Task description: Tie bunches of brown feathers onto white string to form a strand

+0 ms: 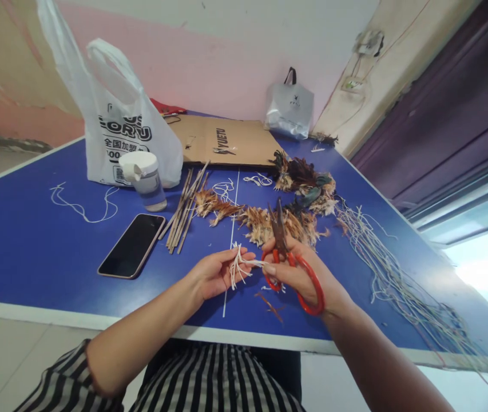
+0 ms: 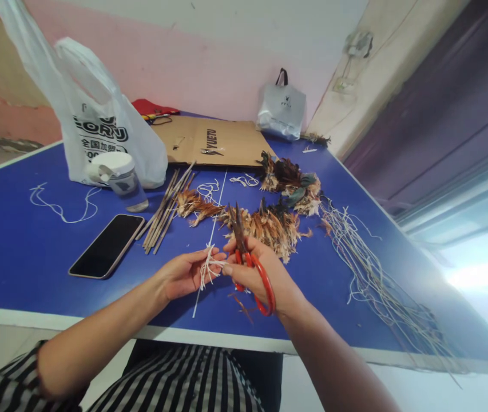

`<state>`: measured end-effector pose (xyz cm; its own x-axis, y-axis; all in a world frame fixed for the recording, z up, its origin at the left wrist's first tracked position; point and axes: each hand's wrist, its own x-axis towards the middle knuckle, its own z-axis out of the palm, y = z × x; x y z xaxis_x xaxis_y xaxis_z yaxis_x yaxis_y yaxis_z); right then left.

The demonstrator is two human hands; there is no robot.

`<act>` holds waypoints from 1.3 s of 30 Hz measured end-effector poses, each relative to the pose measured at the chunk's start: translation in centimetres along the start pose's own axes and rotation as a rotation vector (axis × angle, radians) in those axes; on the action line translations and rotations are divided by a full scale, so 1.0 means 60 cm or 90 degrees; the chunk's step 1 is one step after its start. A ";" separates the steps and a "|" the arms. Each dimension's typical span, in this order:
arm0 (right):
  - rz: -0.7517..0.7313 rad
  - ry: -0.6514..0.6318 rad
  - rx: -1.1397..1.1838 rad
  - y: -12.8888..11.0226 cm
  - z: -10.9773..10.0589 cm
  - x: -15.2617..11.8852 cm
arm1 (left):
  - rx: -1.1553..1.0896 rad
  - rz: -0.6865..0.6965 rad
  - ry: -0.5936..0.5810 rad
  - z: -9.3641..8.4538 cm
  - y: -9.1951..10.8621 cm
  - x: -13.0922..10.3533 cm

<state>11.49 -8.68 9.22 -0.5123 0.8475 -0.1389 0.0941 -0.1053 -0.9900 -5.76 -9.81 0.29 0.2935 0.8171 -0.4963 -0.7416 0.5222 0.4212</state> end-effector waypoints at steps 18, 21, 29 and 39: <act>0.030 0.000 -0.073 0.048 -0.020 -0.021 | 0.088 0.192 -0.020 0.028 -0.005 -0.034; 0.013 -0.001 -0.085 0.054 -0.026 -0.016 | 0.162 0.245 -0.039 0.034 -0.008 -0.039; -0.114 0.115 -0.047 0.042 -0.008 0.001 | 0.413 0.300 -0.103 0.059 -0.018 -0.054; -0.132 0.108 -0.005 0.031 -0.005 0.000 | 0.511 0.251 -0.131 0.073 -0.015 -0.061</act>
<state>11.90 -8.71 7.38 -0.3709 0.9257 0.0741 0.0083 0.0831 -0.9965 -3.52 -12.21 5.02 0.2674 0.9592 -0.0922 -0.1911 0.1466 0.9706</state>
